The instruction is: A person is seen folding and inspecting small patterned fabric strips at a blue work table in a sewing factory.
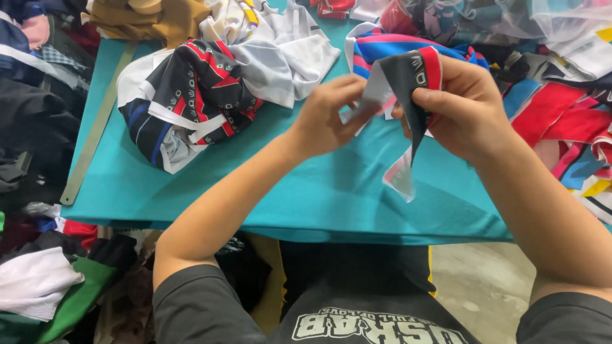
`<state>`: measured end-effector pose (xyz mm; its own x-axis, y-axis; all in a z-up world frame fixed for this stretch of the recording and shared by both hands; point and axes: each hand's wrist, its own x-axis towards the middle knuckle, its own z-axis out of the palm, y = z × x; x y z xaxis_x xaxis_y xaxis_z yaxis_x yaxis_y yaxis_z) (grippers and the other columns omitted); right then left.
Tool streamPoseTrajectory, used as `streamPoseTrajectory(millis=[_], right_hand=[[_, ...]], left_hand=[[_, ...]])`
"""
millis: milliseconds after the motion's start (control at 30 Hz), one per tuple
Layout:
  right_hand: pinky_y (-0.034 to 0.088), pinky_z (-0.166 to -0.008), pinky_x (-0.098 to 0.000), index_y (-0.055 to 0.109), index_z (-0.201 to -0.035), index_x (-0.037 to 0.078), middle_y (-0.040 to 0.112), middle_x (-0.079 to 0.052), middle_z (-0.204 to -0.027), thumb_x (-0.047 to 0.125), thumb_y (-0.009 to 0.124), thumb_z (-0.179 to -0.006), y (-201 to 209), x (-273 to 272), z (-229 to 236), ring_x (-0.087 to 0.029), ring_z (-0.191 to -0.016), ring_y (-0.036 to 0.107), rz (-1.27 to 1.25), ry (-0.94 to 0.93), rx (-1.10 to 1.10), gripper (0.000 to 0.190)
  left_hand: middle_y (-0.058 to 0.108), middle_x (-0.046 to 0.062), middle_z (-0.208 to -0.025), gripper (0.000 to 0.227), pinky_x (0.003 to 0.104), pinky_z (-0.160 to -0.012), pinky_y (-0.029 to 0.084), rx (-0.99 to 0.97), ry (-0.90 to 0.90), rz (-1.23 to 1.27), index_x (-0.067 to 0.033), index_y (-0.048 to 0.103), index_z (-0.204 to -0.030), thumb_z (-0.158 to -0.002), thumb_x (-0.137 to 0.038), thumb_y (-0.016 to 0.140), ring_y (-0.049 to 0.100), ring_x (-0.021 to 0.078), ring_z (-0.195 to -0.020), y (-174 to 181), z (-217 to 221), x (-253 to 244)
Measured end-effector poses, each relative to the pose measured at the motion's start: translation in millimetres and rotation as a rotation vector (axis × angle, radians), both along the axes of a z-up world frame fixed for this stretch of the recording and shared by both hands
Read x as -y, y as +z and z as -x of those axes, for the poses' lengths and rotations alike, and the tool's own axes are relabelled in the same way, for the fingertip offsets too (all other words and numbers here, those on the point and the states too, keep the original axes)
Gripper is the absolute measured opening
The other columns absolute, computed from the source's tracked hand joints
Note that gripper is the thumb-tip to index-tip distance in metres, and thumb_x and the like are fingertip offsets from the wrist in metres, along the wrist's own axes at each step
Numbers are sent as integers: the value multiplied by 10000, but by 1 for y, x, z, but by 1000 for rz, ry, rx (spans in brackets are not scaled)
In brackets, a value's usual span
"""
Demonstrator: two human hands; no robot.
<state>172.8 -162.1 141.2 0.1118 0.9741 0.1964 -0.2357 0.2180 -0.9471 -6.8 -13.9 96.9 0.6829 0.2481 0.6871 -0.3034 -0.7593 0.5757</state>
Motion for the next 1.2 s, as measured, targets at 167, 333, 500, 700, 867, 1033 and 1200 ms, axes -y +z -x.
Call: streamPoseTrajectory(millis=[167, 333, 500, 700, 867, 1033, 1200], right_hand=[[666, -693, -303, 608, -1253, -29, 723, -162, -1041, 149, 687, -972, -21, -12, 8, -239, -852, 761, 6, 120, -21, 341], [653, -597, -423, 626, -1199, -122, 690, -240, -870, -29, 637, -948, -33, -21, 27, -299, -717, 761, 24, 26, -92, 268], [651, -616, -400, 640, -1204, -118, 708, -226, -880, -30, 648, -953, -62, -28, 26, -266, -754, 759, 62, 60, -76, 265], [647, -579, -389, 664, -1179, -109, 705, -228, -838, -53, 680, -920, -77, -26, 25, -271, -710, 756, 85, 94, -51, 265], [641, -636, -359, 696, -1126, -88, 717, -176, -791, -45, 683, -938, -92, -26, 21, -186, -740, 732, 58, 47, 49, 193], [660, -673, -415, 668, -1225, -72, 702, -217, -851, -49, 647, -966, -83, -32, 23, -249, -747, 741, 15, -30, 35, 261], [658, -737, -450, 665, -1267, -44, 709, -249, -915, -40, 656, -964, -86, -32, 22, -314, -760, 748, 28, -75, 123, 303]], left_hand=[[685, -12, -838, 64, 302, -736, 626, -161, -123, 330, -131, 675, -990, -993, -195, 670, 623, 96, -756, -40, -5, 11], [701, 103, -937, 321, 365, -640, 627, 42, 79, 290, -118, 557, -1244, -959, -137, 703, 713, 243, -793, -81, -15, 3], [463, 104, -1554, 959, 352, -994, 586, 184, 237, 78, -140, 204, -1685, -955, -157, 825, 618, 226, -1246, -76, -11, 4], [678, 0, -1200, 247, 273, -803, 607, 361, 330, -180, -165, 781, -1139, -908, -90, 737, 664, 164, -942, -65, -10, -3], [720, -28, -1010, 362, 280, -754, 618, 266, 378, 119, -150, 787, -1067, -873, 122, 649, 703, 162, -832, -63, -4, -8], [704, 3, -823, 170, 304, -670, 600, 131, 225, 256, -138, 754, -936, -874, 8, 694, 700, 217, -751, -99, -14, -16], [628, 10, -581, 200, 260, -510, 556, 62, 118, 400, -111, 650, -722, -915, -57, 641, 612, 147, -533, -94, -17, 0]])
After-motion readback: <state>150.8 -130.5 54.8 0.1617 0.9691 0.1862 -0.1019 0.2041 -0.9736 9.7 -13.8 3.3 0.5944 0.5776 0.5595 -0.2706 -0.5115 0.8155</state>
